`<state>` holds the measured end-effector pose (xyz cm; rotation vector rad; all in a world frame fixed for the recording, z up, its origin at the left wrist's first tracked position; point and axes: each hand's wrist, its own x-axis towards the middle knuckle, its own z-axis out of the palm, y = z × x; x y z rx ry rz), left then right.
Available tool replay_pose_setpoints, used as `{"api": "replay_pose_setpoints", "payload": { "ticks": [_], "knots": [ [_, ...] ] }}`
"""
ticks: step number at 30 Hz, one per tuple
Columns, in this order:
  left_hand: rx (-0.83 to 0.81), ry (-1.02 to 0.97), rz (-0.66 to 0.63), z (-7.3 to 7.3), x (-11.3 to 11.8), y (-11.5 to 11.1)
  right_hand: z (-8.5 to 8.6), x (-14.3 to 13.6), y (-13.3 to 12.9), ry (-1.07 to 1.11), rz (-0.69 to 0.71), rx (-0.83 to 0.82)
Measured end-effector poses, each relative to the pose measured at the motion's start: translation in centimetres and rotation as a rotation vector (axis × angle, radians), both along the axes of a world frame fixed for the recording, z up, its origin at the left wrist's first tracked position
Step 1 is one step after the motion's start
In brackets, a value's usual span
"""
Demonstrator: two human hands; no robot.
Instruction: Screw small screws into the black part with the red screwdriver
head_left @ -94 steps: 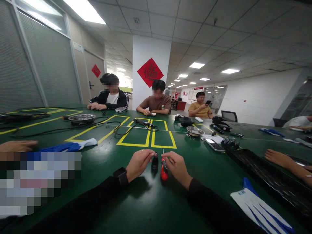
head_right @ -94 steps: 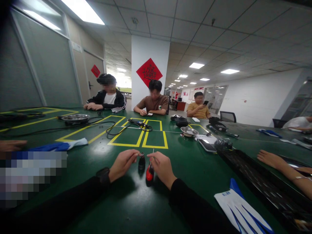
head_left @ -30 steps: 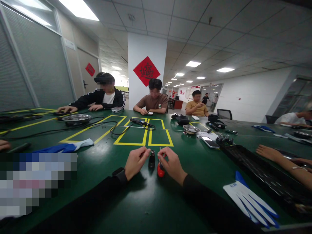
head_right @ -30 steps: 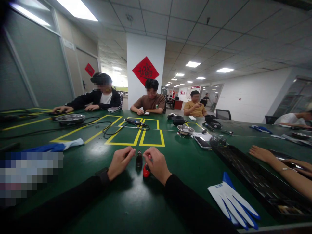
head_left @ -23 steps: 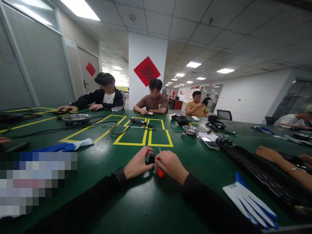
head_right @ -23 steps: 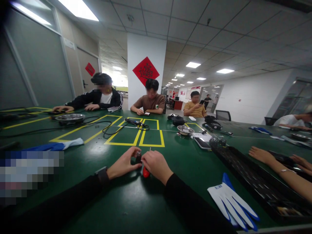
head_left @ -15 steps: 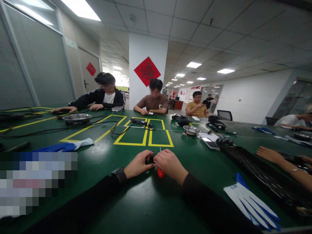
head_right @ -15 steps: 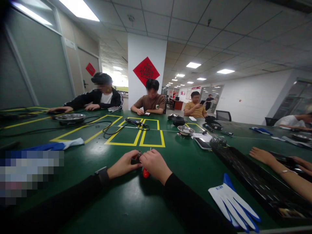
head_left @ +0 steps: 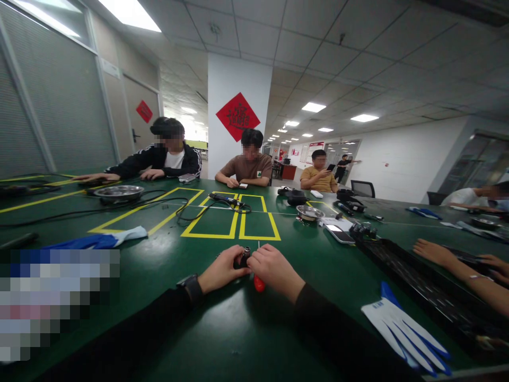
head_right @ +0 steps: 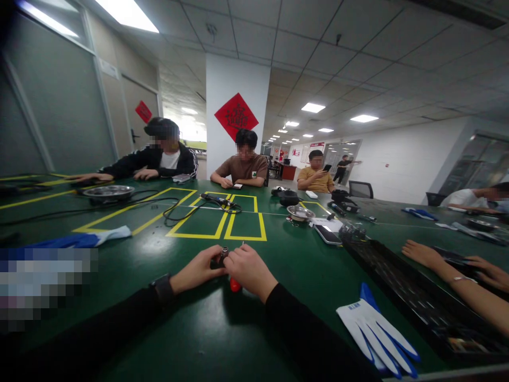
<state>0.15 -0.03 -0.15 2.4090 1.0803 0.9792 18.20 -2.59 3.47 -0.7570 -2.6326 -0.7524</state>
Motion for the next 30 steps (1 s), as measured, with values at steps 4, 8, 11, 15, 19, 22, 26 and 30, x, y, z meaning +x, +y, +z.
{"api": "replay_pose_setpoints", "payload": {
  "ticks": [4, 8, 11, 15, 19, 22, 26, 30],
  "knots": [
    [0.009, 0.012, 0.000, 0.1, 0.0, -0.1, -0.2, 0.3, 0.2, 0.057, 0.011, -0.022],
    [0.010, 0.021, -0.001, 0.0, -0.1, 0.0, -0.8, 0.6, 0.5, 0.148, 0.033, -0.078],
    [0.009, 0.017, -0.004, 0.0, -0.1, 0.0, -1.2, 0.7, 0.7, 0.267, 0.013, -0.133],
    [0.008, 0.019, -0.022, 0.3, -0.1, -0.3, -1.3, 0.8, 0.8, 0.274, 0.047, -0.149],
    [0.005, 0.030, -0.038, 0.5, 0.0, -0.5, -1.2, 0.9, 0.8, 0.245, 0.066, -0.110],
    [0.009, 0.046, -0.023, 0.2, 0.0, -0.3, -1.2, 1.0, 0.9, 0.228, 0.064, -0.112],
    [0.005, 0.055, -0.018, 0.1, 0.0, -0.2, -1.3, 1.0, 0.9, 0.212, 0.065, -0.149],
    [-0.004, 0.054, -0.026, 0.3, 0.0, -0.4, -1.1, 1.2, 0.7, 0.297, 0.033, -0.223]
  ]
}}
